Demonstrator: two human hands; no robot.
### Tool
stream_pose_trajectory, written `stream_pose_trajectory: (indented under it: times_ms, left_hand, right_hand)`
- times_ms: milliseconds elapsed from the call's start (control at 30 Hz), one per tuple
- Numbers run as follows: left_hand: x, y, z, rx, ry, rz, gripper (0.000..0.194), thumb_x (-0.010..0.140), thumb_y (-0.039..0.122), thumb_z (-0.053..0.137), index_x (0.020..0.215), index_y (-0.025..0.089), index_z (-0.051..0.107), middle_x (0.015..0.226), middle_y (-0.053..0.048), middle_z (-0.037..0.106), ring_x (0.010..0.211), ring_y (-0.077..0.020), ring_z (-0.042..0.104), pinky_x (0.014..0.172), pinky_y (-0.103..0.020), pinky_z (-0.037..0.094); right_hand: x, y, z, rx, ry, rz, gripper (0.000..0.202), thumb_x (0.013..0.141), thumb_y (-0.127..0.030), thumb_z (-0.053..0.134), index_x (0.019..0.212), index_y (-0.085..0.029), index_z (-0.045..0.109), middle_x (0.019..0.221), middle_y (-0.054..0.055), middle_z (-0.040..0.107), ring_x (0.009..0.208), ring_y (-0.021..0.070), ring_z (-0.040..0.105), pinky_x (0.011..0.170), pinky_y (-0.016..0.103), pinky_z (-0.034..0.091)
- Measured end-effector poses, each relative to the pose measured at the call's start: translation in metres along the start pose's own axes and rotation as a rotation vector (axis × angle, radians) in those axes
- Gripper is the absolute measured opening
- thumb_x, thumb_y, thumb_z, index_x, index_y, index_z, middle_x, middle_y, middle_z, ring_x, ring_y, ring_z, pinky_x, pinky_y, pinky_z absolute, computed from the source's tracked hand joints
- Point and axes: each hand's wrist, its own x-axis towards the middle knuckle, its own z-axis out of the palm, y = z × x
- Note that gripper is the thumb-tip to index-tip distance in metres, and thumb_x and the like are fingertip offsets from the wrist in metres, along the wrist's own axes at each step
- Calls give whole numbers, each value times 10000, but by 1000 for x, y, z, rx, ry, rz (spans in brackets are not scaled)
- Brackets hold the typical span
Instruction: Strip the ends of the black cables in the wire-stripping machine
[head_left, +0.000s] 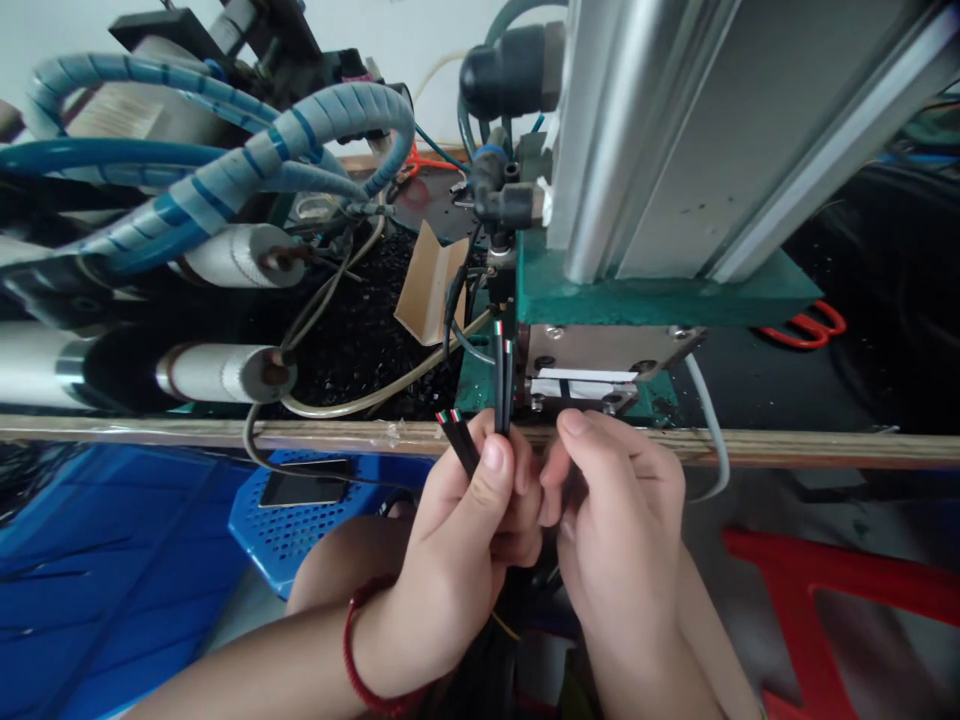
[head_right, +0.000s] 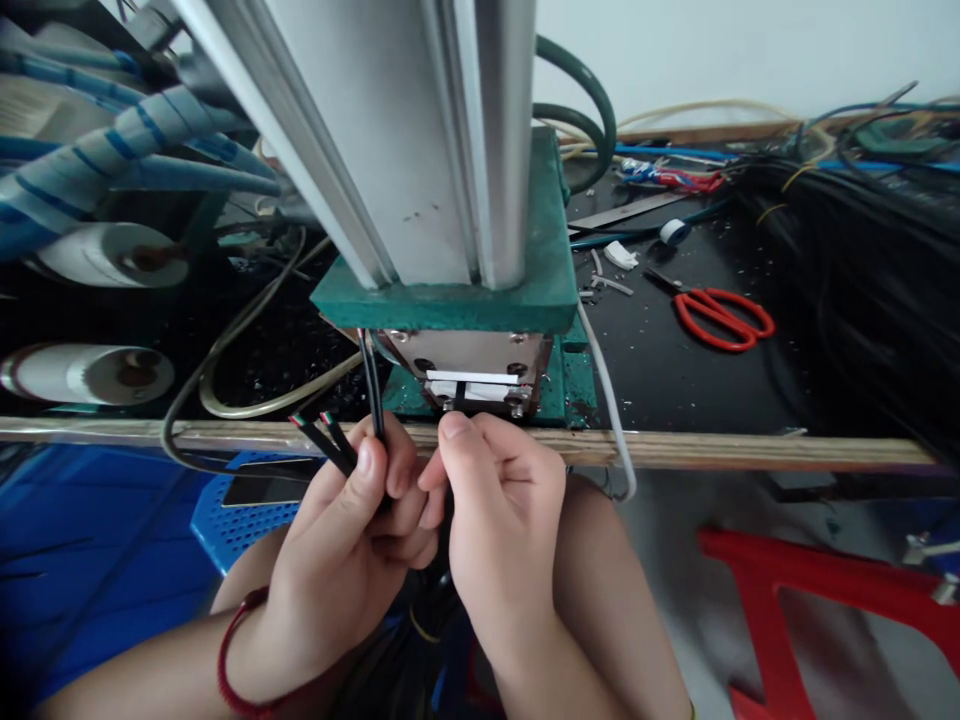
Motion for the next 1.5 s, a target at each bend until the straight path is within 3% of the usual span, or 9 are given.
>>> stream_pose_trajectory:
  times_ms: [367, 900, 1100, 1500]
  left_hand:
    - [-1, 0, -2, -29, 14, -29, 403, 1074, 511, 666, 830, 202, 580, 602, 86, 375, 495, -63, 214, 466, -124, 283]
    - [-2, 1, 1, -28, 27, -19, 417, 1071, 513, 670, 812, 204, 563, 607, 85, 366, 519, -78, 252, 470, -135, 284]
    - [-2, 1, 1, -17, 40, -36, 427, 1061, 517, 686, 816, 185, 576, 640, 67, 479, 491, -48, 252, 456, -137, 271]
    - [-1, -1, -5, -20, 39, -53, 427, 1080, 510, 658, 817, 194, 541, 611, 104, 340, 499, -59, 173, 450, -146, 224]
  right_hand:
    - [0, 0, 2, -85, 65, -33, 435, 974, -339, 732, 574, -218, 612, 478, -39, 532, 418, 127, 509, 404, 239, 385]
    - [1, 1, 1, -76, 57, -42, 434, 998, -320, 714, 585, -218, 629, 476, -40, 532, 425, 127, 511, 419, 233, 402]
    - [-2, 5, -1, -80, 40, -53, 446, 1040, -338, 698, 614, -215, 645, 497, -36, 547, 451, 132, 533, 443, 235, 416]
    - [1, 11, -3, -49, 27, -90, 465, 1034, -373, 745, 615, -194, 653, 506, -48, 520, 452, 96, 503, 475, 193, 447]
